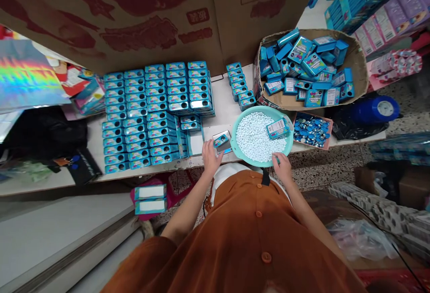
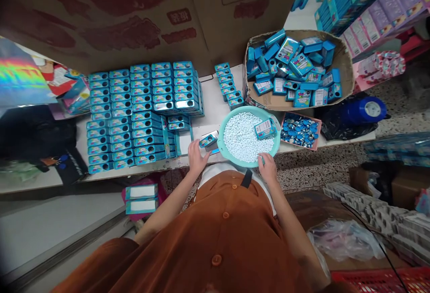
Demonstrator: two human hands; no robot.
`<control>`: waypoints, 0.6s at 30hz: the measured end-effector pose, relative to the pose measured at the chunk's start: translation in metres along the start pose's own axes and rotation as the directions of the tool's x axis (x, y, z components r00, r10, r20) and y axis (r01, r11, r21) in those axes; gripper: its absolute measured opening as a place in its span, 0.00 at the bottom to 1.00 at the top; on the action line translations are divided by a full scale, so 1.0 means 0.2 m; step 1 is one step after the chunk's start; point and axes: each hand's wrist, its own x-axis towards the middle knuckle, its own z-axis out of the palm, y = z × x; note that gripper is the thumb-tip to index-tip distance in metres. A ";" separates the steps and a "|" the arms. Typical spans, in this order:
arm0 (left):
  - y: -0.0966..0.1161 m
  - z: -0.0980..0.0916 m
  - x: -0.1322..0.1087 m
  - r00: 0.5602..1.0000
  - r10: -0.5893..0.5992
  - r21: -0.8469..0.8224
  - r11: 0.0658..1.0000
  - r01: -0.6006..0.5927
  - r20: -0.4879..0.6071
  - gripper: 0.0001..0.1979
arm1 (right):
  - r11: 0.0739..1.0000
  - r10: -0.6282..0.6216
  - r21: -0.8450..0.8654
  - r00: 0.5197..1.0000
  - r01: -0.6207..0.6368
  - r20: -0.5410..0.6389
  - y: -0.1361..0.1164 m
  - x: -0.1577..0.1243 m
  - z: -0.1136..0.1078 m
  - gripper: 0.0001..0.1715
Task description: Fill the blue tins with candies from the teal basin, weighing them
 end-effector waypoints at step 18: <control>-0.24 -0.53 0.38 0.968 -0.016 0.369 0.926 -0.080 0.252 0.17 | 0.996 0.065 0.065 0.996 -0.061 -0.053 -0.05 -0.02 0.06 0.19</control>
